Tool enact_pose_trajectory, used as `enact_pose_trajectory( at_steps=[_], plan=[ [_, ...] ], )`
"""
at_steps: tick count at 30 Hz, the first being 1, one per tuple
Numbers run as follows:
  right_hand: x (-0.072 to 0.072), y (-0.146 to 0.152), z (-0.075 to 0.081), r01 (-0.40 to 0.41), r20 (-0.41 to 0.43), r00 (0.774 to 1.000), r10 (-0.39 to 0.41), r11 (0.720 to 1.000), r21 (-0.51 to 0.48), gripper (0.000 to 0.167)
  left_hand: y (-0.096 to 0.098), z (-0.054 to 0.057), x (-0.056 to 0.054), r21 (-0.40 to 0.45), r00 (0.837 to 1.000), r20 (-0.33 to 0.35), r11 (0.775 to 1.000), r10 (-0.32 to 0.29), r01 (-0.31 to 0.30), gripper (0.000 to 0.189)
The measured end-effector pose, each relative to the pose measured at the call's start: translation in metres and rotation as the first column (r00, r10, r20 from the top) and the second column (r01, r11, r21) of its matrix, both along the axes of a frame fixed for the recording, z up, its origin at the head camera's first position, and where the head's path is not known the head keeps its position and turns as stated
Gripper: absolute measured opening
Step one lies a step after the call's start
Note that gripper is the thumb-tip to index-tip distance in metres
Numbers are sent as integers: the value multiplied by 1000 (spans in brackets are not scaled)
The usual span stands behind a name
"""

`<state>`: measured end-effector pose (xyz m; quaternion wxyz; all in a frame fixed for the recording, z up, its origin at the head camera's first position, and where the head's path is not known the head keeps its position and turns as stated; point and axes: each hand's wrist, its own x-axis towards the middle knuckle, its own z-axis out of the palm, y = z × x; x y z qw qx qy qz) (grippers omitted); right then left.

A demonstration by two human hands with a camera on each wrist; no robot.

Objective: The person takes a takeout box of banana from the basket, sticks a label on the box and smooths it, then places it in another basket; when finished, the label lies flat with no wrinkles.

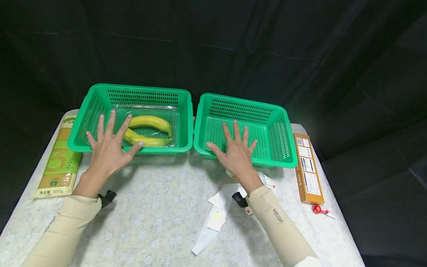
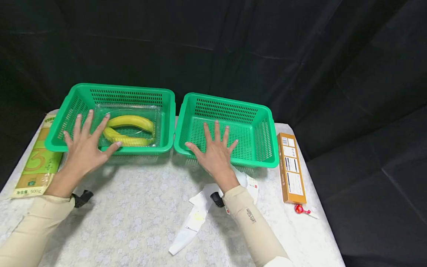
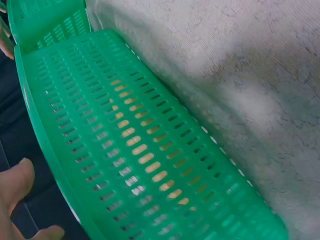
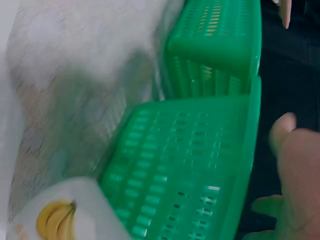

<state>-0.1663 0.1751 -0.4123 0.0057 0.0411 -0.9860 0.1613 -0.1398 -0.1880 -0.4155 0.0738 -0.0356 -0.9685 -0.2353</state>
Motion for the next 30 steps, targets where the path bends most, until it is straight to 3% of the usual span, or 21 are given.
enact_pose_trajectory(
  at_steps=[3, 7, 14, 19, 22, 25, 30],
  plan=[
    [-3, -8, 1, -39, -80, 996, 34, 998, -59, 76, -6, 0, -3, 116, 999, -17, 993, 37, -35, 82],
    [-7, -26, 4, -115, -201, 976, 80, 979, -168, 44, -16, -1, -11, 247, 994, -42, 965, 105, -91, 75],
    [-13, -63, 11, -211, -210, 967, 141, 908, -362, 18, -33, 0, -24, 325, 986, 61, 931, 157, -168, 65],
    [-20, -92, 15, -223, -130, 974, 184, 860, -459, 27, -36, 4, -32, 363, 972, 131, 903, 194, -229, 62],
    [-26, -108, 14, -180, -54, 983, 176, 853, -490, 34, -36, 5, -38, 372, 966, 169, 894, 197, -248, 60],
    [-32, -122, 12, -130, 9, 988, 157, 851, -509, 41, -38, 5, -42, 360, 960, 211, 898, 186, -253, 58],
    [-38, -143, 9, -16, 163, 979, 124, 840, -542, 68, -45, 5, -47, 300, 943, 300, 925, 141, -234, 62]
  ],
)
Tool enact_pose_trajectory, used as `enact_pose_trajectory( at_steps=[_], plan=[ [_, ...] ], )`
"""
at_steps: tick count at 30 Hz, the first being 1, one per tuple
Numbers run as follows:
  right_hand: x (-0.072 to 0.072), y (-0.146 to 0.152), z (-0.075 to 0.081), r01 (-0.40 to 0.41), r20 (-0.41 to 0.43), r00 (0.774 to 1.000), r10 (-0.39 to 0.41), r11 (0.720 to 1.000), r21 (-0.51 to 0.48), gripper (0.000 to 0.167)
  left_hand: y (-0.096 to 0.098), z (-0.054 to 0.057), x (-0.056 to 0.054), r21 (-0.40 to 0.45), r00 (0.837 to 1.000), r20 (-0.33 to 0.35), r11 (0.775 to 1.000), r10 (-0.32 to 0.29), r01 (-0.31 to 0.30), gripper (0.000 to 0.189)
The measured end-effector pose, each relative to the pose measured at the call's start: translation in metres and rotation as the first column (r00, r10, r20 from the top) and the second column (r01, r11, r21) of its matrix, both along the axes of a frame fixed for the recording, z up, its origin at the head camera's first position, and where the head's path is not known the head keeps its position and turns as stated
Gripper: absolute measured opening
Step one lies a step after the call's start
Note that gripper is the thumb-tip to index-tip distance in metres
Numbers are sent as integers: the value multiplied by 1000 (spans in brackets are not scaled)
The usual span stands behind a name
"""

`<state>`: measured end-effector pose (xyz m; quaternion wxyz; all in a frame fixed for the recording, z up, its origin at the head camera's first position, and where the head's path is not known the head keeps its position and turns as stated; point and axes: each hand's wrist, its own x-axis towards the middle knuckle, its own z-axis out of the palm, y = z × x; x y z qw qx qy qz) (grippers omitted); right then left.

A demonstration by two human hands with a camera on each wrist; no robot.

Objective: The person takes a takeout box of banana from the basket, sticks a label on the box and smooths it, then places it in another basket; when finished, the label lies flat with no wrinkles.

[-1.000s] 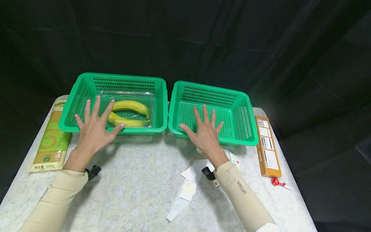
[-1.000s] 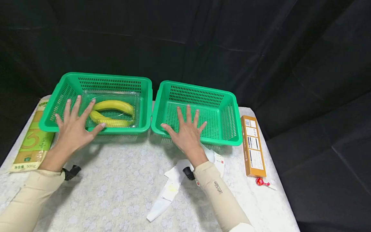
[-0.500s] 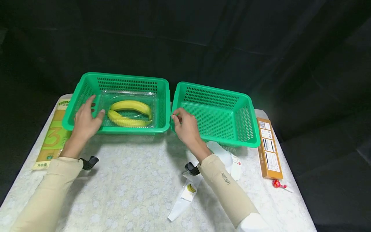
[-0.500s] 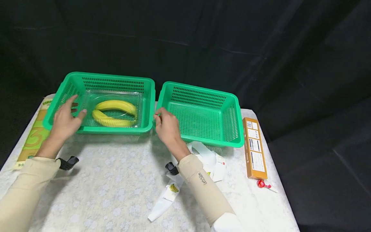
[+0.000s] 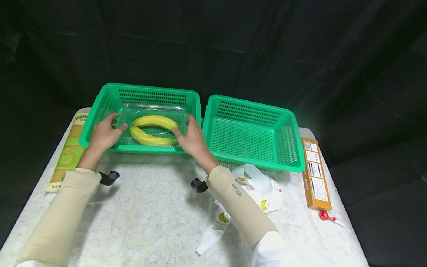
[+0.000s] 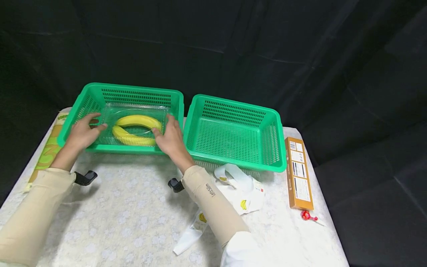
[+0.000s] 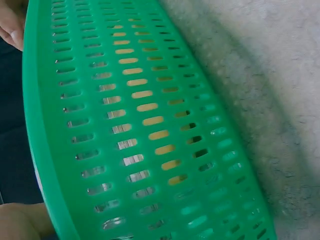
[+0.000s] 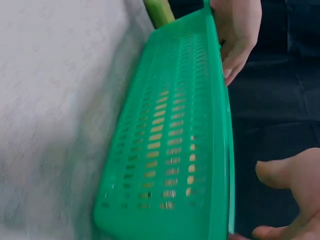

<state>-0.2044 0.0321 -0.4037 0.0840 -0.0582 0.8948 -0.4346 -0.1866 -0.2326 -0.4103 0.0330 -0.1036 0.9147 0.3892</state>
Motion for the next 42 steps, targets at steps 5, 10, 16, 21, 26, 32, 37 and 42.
enact_pose_trajectory(
  at_steps=[5, 10, 16, 21, 26, 32, 37, 42],
  plan=[
    [-5, -13, -4, 9, 133, 991, -12, 1000, 21, 88, -3, 0, -4, 17, 996, 79, 999, -41, 40, 66],
    [-10, -17, -7, -1, 143, 990, -4, 999, 36, 87, -4, 0, -3, 37, 996, 74, 998, -56, 53, 64],
    [-11, -18, -7, -17, 145, 989, 12, 999, 32, 84, -6, 1, -2, 40, 997, 54, 998, -57, 55, 63],
    [-12, -18, -6, -31, 149, 988, 26, 999, 28, 82, -5, 2, -1, 27, 998, 31, 998, -53, 52, 62],
    [-11, -16, -7, -32, 129, 991, 30, 999, 14, 79, -4, -1, 0, 30, 1000, -17, 999, -25, 25, 58],
    [-8, -17, -12, -19, 73, 997, 19, 1000, -5, 68, -3, -6, 4, 41, 999, -46, 999, 15, -13, 56],
    [-8, -17, -15, -10, 40, 999, 11, 999, -33, 61, -1, -7, 6, 42, 997, -71, 998, 39, -36, 55],
    [-7, -15, -18, -18, -4, 1000, 17, 999, -45, 54, -1, -9, 4, 31, 997, -67, 999, 42, -40, 56]
  ],
)
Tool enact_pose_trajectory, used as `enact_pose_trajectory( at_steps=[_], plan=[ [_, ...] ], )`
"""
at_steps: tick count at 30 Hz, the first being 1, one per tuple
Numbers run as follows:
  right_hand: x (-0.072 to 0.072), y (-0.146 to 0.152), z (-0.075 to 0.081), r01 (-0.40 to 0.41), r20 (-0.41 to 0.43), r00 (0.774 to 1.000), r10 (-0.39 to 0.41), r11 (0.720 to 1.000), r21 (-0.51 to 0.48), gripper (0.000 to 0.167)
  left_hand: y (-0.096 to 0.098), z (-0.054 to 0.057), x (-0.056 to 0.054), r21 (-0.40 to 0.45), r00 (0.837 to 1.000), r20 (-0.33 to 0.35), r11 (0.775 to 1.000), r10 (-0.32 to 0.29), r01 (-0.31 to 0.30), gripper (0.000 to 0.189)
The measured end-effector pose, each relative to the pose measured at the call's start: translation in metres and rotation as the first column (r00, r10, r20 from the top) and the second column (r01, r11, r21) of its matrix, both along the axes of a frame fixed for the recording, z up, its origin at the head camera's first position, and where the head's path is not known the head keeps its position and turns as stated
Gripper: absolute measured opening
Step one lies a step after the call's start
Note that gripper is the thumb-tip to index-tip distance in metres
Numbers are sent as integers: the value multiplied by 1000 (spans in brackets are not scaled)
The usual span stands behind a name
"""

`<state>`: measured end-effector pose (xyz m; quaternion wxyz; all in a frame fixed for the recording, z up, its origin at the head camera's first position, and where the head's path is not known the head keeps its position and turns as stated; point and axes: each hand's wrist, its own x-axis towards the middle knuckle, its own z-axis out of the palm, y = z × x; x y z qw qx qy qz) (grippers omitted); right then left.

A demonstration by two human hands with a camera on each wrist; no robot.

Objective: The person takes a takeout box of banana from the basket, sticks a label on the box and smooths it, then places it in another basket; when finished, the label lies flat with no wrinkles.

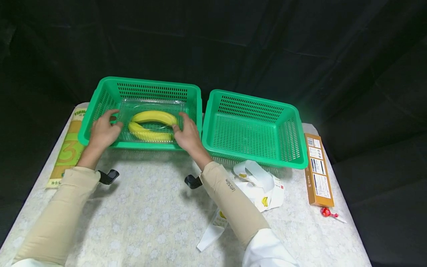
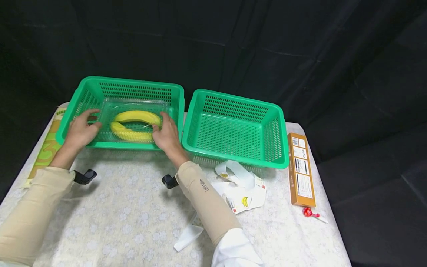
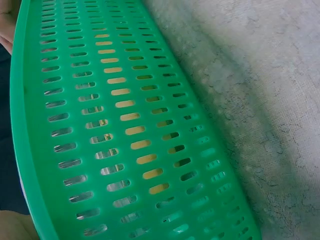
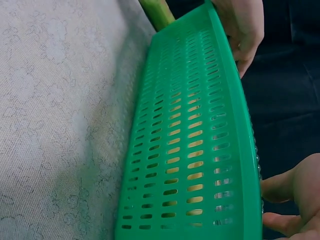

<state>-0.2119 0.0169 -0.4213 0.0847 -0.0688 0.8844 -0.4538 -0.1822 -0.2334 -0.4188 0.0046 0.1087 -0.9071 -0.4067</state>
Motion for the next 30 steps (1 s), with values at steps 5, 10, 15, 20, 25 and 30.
enact_pose_trajectory(
  at_steps=[5, 10, 15, 20, 25, 30],
  plan=[
    [1, 1, 1, -5, -37, 999, 5, 1000, 10, 48, 2, 0, -1, -9, 1000, -5, 1000, 8, -8, 57],
    [2, 2, 2, -3, -61, 998, 3, 1000, 3, 42, 3, -1, 0, -10, 999, -32, 1000, 25, -25, 57],
    [3, 2, 3, 0, -54, 999, -1, 1000, -8, 40, 2, -1, 0, -6, 999, -36, 999, 34, -34, 58],
    [4, 2, 3, -9, -48, 999, 9, 1000, -3, 40, 2, 0, 0, 15, 999, -27, 999, 29, -28, 57],
    [3, 3, 4, -15, -56, 998, 14, 1000, -7, 41, 2, 2, 1, 64, 999, -30, 997, 39, -37, 55],
    [4, 4, 3, -12, -43, 999, 11, 1000, -21, 40, 1, 2, 2, 122, 998, -13, 991, 54, -52, 53]
  ],
)
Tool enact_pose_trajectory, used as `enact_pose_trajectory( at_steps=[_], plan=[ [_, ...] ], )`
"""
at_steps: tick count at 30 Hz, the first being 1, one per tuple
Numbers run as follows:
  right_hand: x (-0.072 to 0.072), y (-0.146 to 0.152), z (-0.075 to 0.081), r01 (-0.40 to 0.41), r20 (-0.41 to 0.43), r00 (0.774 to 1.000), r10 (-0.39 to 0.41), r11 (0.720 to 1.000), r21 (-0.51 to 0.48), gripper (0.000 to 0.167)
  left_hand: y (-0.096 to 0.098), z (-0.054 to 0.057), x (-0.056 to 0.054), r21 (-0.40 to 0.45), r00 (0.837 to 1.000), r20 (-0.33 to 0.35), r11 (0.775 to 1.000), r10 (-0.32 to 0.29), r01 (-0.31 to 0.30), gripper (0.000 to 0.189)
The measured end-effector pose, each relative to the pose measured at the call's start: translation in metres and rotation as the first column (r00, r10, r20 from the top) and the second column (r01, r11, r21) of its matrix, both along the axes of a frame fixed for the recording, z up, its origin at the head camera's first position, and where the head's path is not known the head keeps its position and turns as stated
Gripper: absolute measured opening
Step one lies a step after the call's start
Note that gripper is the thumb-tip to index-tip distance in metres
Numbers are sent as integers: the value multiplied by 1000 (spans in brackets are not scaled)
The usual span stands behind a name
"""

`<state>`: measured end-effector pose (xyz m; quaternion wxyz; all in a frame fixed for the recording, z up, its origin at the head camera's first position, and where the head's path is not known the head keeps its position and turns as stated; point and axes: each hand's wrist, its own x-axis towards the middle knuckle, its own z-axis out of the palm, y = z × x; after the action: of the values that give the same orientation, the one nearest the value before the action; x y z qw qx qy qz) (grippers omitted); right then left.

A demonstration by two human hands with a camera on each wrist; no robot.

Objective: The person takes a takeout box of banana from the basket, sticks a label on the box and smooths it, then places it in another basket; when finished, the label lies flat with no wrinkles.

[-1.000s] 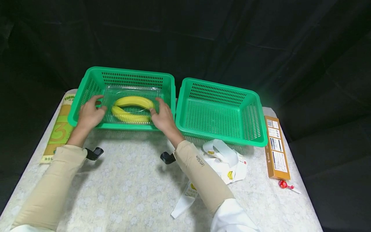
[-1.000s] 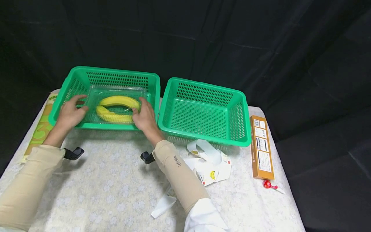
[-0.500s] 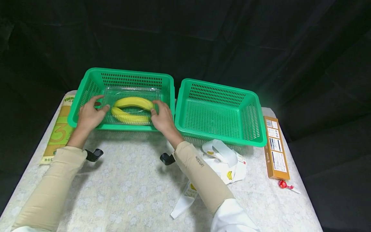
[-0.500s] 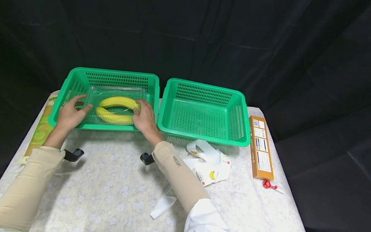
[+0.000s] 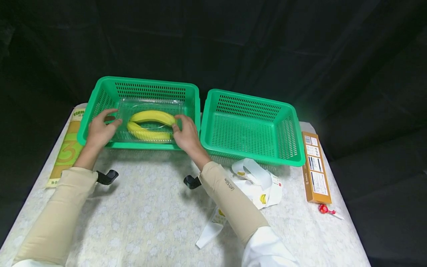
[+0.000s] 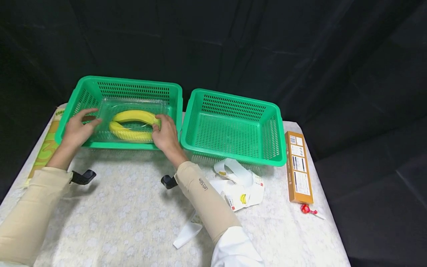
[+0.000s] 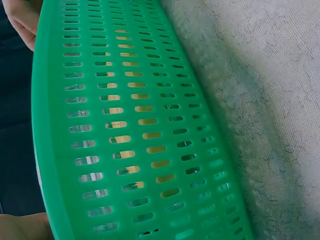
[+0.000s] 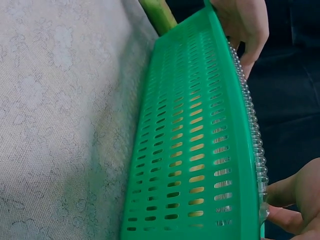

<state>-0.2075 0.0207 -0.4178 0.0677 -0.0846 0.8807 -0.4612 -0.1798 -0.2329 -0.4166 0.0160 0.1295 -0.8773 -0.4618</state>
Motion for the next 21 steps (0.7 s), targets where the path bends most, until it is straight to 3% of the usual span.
enact_pose_trajectory(
  at_steps=[14, 21],
  plan=[
    [3, 3, 5, 36, 24, 999, -36, 999, -13, 38, -2, 5, -1, 83, 997, 74, 996, 36, -42, 52],
    [3, 5, 9, 52, 12, 999, -52, 998, -24, 40, 0, 8, -3, 81, 997, 68, 996, 25, -31, 52]
  ],
)
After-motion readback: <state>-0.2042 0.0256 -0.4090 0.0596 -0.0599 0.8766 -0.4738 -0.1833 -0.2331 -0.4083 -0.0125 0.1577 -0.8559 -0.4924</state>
